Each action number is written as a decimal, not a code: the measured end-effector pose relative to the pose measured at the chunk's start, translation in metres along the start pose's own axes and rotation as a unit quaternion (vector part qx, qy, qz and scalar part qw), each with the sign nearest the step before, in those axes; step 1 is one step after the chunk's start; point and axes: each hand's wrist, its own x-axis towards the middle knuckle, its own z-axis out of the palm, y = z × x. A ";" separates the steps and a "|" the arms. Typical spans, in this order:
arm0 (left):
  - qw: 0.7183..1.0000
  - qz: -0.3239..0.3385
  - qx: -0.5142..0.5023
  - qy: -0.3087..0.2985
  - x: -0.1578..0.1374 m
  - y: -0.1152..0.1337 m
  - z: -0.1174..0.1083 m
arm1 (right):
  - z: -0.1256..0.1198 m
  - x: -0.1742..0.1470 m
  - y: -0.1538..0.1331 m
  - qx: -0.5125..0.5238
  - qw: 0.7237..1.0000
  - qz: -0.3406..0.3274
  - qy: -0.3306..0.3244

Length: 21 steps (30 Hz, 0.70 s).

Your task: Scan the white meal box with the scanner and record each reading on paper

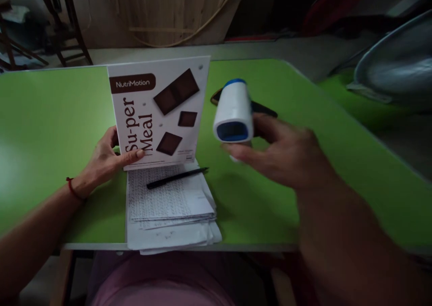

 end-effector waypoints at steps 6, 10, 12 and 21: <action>1.000 0.020 0.014 -0.005 0.001 -0.002 -0.002 | -0.014 0.013 0.030 -0.277 0.935 0.048 -0.217; 0.999 0.033 0.027 0.003 0.001 -0.001 -0.002 | -0.005 0.014 0.033 -0.305 0.911 0.045 -0.274; 0.999 0.040 0.025 0.008 0.001 0.000 -0.001 | -0.002 0.013 0.038 -0.308 0.910 0.028 -0.275; 0.993 0.111 -0.004 0.040 -0.003 0.001 0.007 | 0.010 -0.006 0.005 -0.126 0.953 -0.223 -0.163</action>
